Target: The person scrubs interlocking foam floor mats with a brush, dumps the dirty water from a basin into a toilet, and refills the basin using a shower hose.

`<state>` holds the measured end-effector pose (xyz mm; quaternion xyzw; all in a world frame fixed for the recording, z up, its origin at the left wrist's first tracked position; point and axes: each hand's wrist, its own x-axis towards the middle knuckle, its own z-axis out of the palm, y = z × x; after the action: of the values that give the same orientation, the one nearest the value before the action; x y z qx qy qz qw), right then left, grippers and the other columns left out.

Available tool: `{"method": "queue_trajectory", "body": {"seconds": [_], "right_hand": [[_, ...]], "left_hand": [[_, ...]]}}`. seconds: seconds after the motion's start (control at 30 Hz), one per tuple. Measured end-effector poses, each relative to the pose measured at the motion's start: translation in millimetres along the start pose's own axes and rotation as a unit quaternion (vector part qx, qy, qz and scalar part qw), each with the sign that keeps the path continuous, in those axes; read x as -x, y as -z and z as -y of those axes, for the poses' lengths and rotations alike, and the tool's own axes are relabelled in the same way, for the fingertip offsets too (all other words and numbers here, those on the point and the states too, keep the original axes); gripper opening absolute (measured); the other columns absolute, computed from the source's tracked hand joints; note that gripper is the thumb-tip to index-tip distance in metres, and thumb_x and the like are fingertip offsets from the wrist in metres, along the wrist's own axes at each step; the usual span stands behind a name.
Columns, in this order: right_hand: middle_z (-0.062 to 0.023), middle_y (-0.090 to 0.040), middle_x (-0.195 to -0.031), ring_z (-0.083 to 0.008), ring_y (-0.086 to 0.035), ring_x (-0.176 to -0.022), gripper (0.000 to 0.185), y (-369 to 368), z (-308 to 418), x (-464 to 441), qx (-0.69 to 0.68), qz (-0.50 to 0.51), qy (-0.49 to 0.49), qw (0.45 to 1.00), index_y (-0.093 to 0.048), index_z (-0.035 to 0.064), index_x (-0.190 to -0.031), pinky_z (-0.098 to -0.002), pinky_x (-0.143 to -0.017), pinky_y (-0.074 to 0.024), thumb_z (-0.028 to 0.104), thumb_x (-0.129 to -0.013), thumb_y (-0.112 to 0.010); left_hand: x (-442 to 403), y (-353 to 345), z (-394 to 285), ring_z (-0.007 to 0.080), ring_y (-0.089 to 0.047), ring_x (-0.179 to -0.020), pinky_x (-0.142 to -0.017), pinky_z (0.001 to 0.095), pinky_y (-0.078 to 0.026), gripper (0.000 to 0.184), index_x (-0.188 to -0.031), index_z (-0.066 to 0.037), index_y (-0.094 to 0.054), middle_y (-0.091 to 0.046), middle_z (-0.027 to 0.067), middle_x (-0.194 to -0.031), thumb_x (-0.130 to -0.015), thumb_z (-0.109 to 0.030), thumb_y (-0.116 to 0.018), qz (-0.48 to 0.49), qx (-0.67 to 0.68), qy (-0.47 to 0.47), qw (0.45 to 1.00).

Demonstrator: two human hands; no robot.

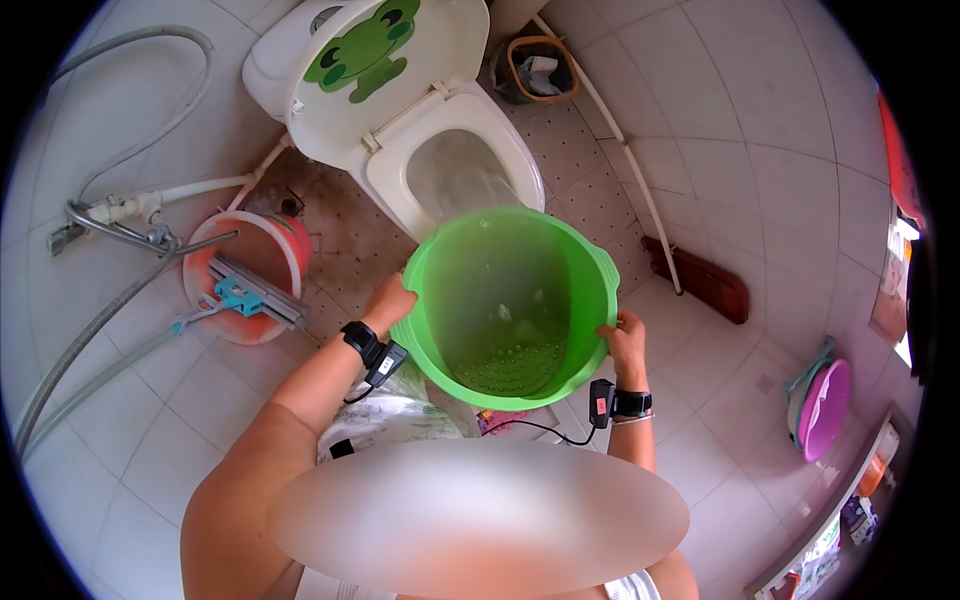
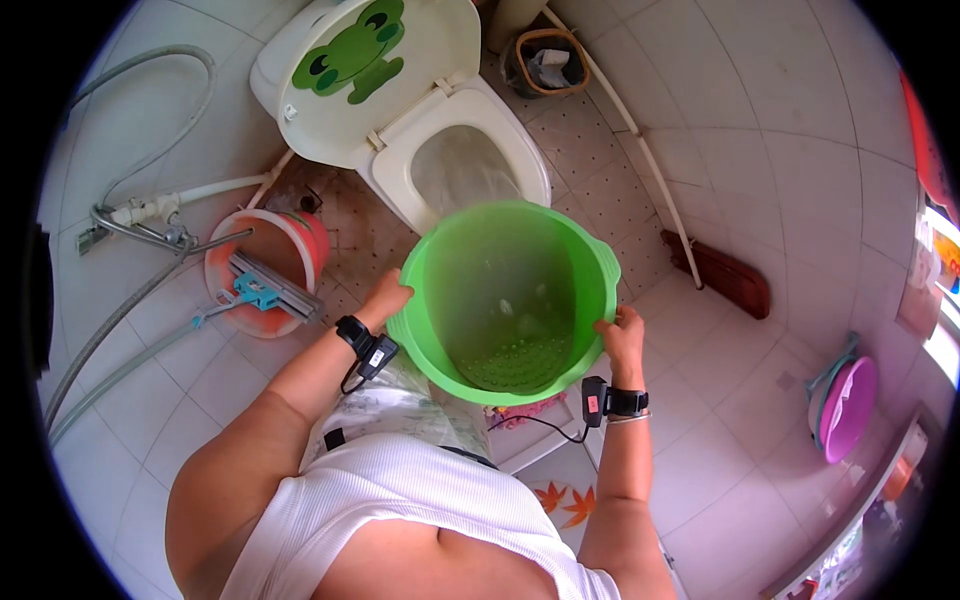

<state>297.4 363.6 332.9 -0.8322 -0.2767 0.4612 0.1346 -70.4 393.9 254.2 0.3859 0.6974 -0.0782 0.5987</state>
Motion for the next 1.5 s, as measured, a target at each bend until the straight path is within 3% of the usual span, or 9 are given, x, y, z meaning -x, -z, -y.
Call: {"method": "queue_trajectory", "body": {"seconds": [0.6,0.73,0.83,0.93,1.0,1.03,1.1,1.33,1.5], "right_hand": [[-0.0032,-0.053,-0.059,-0.0099,-0.045,-0.044,0.012,-9.2,29.9,-11.9,0.003,0.015,-0.016,1.000,-0.058,-0.0022,-0.079,-0.0237,-0.039,-0.0297,0.006,-0.071,-0.058],[-0.0068,-0.057,-0.064,-0.0136,-0.053,-0.050,0.014,-7.6,45.0,-15.7,-0.030,0.036,-0.040,0.998,-0.059,-0.0058,-0.078,-0.0261,-0.042,-0.0395,0.007,-0.071,-0.059],[-0.0061,-0.056,-0.063,-0.0128,-0.053,-0.050,0.014,-10.0,49.5,-30.7,-0.010,0.045,-0.036,0.998,-0.059,-0.0053,-0.077,-0.0254,-0.042,-0.0398,0.008,-0.072,-0.058],[-0.0057,-0.055,-0.061,-0.0125,-0.052,-0.049,0.016,-14.7,58.5,-40.3,-0.003,0.043,-0.018,0.999,-0.059,-0.0057,-0.076,-0.0243,-0.041,-0.0397,0.010,-0.073,-0.058],[-0.0072,-0.056,-0.062,-0.0131,-0.054,-0.049,0.018,-14.9,60.6,-36.9,-0.027,0.046,-0.010,0.999,-0.059,-0.0067,-0.076,-0.0245,-0.041,-0.0404,0.011,-0.073,-0.058],[-0.0072,-0.056,-0.062,-0.0131,-0.054,-0.049,0.018,-15.7,62.6,-41.8,-0.026,0.047,-0.009,0.999,-0.059,-0.0067,-0.076,-0.0245,-0.041,-0.0404,0.011,-0.073,-0.058],[-0.0086,-0.057,-0.062,-0.0141,-0.055,-0.048,0.021,-18.7,68.6,-52.9,0.006,0.040,0.002,0.999,-0.060,-0.0082,-0.077,-0.0256,-0.040,-0.0410,0.012,-0.073,-0.058],[-0.0089,-0.055,-0.055,-0.0148,-0.054,-0.044,0.025,-23.2,89.5,-71.7,0.083,0.026,0.013,0.996,-0.059,-0.0095,-0.068,-0.0273,-0.036,-0.0396,0.015,-0.072,-0.060],[-0.0050,-0.053,-0.053,-0.0118,-0.047,-0.038,0.026,-26.7,87.4,-95.2,0.070,0.001,-0.015,0.997,-0.061,-0.0038,-0.068,-0.0248,-0.032,-0.0309,0.021,-0.076,-0.062]], "left_hand": [[-44.5,-17.9,39.6,0.0344,-0.061,-0.080,-0.067,0.0389,-0.046,0.031,-0.093,0.008,-0.057,-0.061,0.0253,-0.086,-0.074,-0.015,-0.049,-0.043,0.114,-0.023,0.992],[-59.2,-12.8,45.1,0.0347,-0.061,-0.080,-0.068,0.0388,-0.046,0.034,-0.093,0.011,-0.055,-0.061,0.0261,-0.087,-0.075,-0.018,-0.049,-0.001,0.128,-0.023,0.992],[-66.5,-9.1,39.5,0.0231,-0.059,-0.073,-0.065,0.0348,-0.045,0.027,-0.092,0.009,-0.055,-0.061,0.0154,-0.081,-0.079,-0.014,-0.047,-0.030,0.105,-0.007,0.994],[-72.1,-2.2,34.1,0.0238,-0.060,-0.071,-0.065,0.0361,-0.045,0.027,-0.088,0.010,-0.056,-0.061,0.0169,-0.079,-0.079,-0.014,-0.047,-0.046,0.086,-0.018,0.995],[-72.8,3.2,32.8,0.0366,-0.060,-0.086,-0.072,0.0405,-0.045,0.036,-0.098,0.014,-0.053,-0.059,0.0285,-0.091,-0.075,-0.014,-0.047,0.039,0.067,0.006,0.997],[-76.5,3.8,32.5,0.0366,-0.060,-0.086,-0.072,0.0405,-0.045,0.036,-0.098,0.014,-0.053,-0.059,0.0285,-0.091,-0.075,-0.014,-0.047,0.038,0.069,0.006,0.997],[-81.5,5.5,28.6,0.0231,-0.060,-0.067,-0.059,0.0381,-0.045,0.025,-0.082,0.014,-0.055,-0.060,0.0168,-0.076,-0.077,-0.009,-0.049,0.036,0.130,0.030,0.990],[-85.5,26.4,21.2,0.0168,-0.058,-0.058,-0.051,0.0321,-0.044,0.022,-0.080,0.009,-0.058,-0.060,0.0103,-0.071,-0.080,-0.012,-0.051,0.095,0.116,0.013,0.989],[-77.3,29.6,19.4,0.0171,-0.057,-0.060,-0.053,0.0338,-0.044,0.025,-0.079,0.007,-0.059,-0.060,0.0108,-0.071,-0.082,-0.016,-0.051,0.127,0.271,0.040,0.953]]}}
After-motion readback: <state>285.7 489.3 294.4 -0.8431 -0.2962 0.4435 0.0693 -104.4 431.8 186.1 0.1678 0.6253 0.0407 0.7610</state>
